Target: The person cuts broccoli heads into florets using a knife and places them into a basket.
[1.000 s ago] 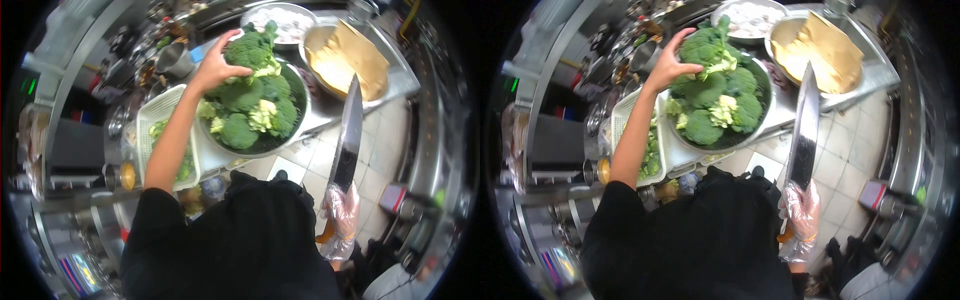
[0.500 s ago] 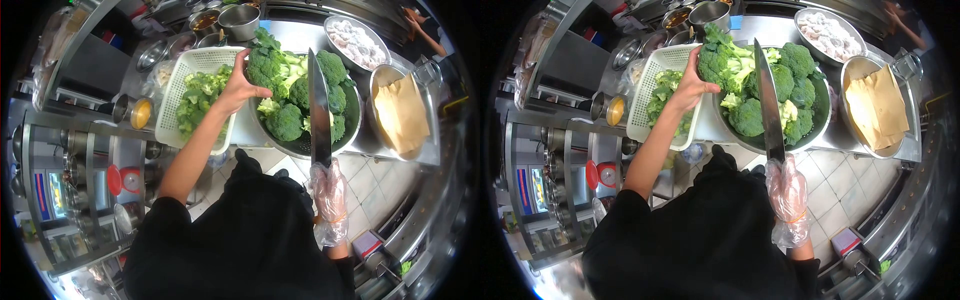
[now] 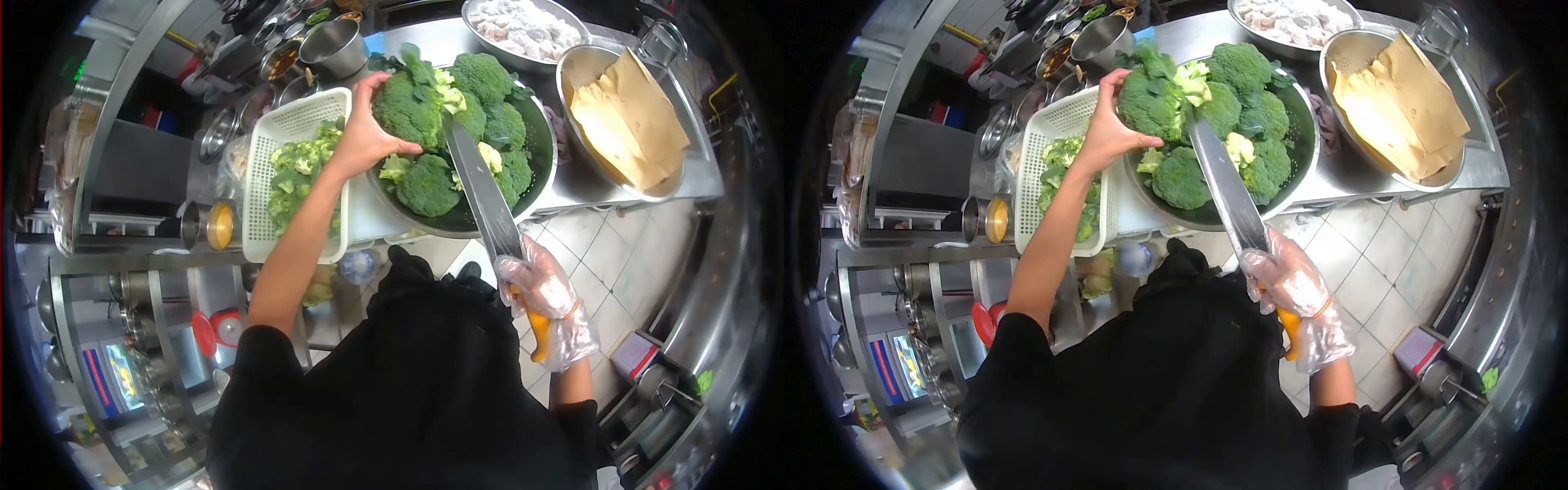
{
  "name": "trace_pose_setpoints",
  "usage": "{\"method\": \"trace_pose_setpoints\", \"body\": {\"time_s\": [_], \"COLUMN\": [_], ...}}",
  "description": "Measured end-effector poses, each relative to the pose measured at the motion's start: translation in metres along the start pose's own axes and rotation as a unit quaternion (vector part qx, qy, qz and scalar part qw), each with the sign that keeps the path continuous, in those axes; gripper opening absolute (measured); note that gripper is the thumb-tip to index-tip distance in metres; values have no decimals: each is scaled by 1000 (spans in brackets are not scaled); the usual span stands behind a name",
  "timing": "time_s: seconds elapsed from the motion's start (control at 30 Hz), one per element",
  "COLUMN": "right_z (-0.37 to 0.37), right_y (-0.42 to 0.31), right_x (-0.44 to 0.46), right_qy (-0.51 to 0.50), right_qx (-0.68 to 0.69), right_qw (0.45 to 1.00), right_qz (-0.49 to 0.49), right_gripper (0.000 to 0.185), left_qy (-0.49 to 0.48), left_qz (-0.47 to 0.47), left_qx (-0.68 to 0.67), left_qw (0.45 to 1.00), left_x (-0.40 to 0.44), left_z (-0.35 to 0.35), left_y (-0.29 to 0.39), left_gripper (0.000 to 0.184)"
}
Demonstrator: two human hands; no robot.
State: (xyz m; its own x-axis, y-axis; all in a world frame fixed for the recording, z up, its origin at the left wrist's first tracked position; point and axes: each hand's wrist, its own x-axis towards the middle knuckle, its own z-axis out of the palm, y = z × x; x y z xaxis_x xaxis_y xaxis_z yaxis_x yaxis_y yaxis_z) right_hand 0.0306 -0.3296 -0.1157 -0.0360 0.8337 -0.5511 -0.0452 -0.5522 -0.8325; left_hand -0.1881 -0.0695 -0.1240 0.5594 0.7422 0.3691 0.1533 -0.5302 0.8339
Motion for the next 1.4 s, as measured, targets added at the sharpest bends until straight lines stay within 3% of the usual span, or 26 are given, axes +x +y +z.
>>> {"method": "trace_pose_setpoints", "body": {"time_s": [0.07, 0.13, 0.2, 0.27, 0.33, 0.37, 0.43, 0.47, 0.5, 0.53, 0.63, 0.73, 0.8, 0.83, 0.93, 0.97, 1.0, 1.03, 1.07, 1.13, 1.2, 1.23, 1.3, 1.4], "right_z": [-12, -19, -21, -17, -7, -4, 4, 10, 19, 28, 61, 108, 137, 147, 181, 194, 206, 207, 220, 235, 258, 264, 282, 307], "right_y": [9, 16, 21, 29, 22, 20, 14, 14, 18, 19, -20, -50, -61, -62, -46, -58, -71, -82, -95, -98, -112, -90, -86, -67], "right_x": [1, -1, -5, -5, -10, -11, -7, 1, 13, 20, 41, 56, 70, 82, 133, 133, 130, 133, 129, 137, 133, 143, 145, 160], "right_qy": [-94, -110, -73, 13, 98, 91, 134, 125, 147, 165, 105, 75, 114, 94, 26, -71, -162, -230, -234, -200, -71, -2, 43, 90], "right_qx": [182, 239, 246, 172, 84, 82, -32, -37, -104, -168, -268, -308, -280, -383, -405, -235, -50, 19, 78, 19, -174, -176, -123, -118], "right_qw": [978, 964, 966, 985, 991, 992, 989, 990, 972, 942, 915, 874, 850, 821, 806, 926, 979, 973, 969, 979, 975, 966, 946, 949], "right_qz": [30, 34, 13, -7, -25, -27, -57, -61, -151, -238, -284, -368, -432, -413, -431, -286, -113, -7, 16, -35, -122, -188, -295, -278], "right_gripper": [15, 15, 15, 17, 18, 18, 21, 21, 22, 24, 28, 23, 19, 18, 18, 19, 21, 16, 12, 14, 21, 27, 28, 33], "left_qy": [-5, -7, -12, -1, 62, 67, 93, 105, 130, 142, 198, 241, 284, 288, 300, 296, 287, 287, 291, 291, 289, 287, 284, 275], "left_qz": [43, 46, 148, 106, 21, 18, -77, -118, -117, -120, -80, -47, -51, -36, -41, -47, -58, -43, -49, -32, -29, -11, 7, 24], "left_qx": [246, 257, 503, 501, 347, 351, 23, -146, -237, -233, -262, -182, -139, -104, -5, 98, 199, 287, 281, 331, 315, 323, 325, 343], "left_qw": [968, 965, 851, 859, 936, 934, 992, 977, 956, 955, 941, 952, 947, 951, 953, 949, 935, 913, 913, 897, 904, 901, 902, 898], "left_x": [6, 13, 20, 23, 22, 17, -4, -11, -24, -37, -72, -106, -126, -135, -166, -175, -180, -186, -193, -203, -213, -217, -225, -224], "left_z": [5, 6, 1, -8, -20, -27, -44, -52, -52, -54, -60, -86, -105, -117, -153, -166, -177, -187, -198, -219, -242, -251, -269, -287], "left_y": [13, 22, 25, 27, 31, 25, -2, -2, -1, 0, 7, -2, -3, -7, -32, -43, -45, -43, -51, -68, -88, -98, -112, -126], "left_gripper": [101, 95, 92, 89, 86, 86, 96, 102, 107, 107, 109, 112, 112, 111, 110, 108, 106, 97, 97, 86, 82, 80, 77, 70]}}
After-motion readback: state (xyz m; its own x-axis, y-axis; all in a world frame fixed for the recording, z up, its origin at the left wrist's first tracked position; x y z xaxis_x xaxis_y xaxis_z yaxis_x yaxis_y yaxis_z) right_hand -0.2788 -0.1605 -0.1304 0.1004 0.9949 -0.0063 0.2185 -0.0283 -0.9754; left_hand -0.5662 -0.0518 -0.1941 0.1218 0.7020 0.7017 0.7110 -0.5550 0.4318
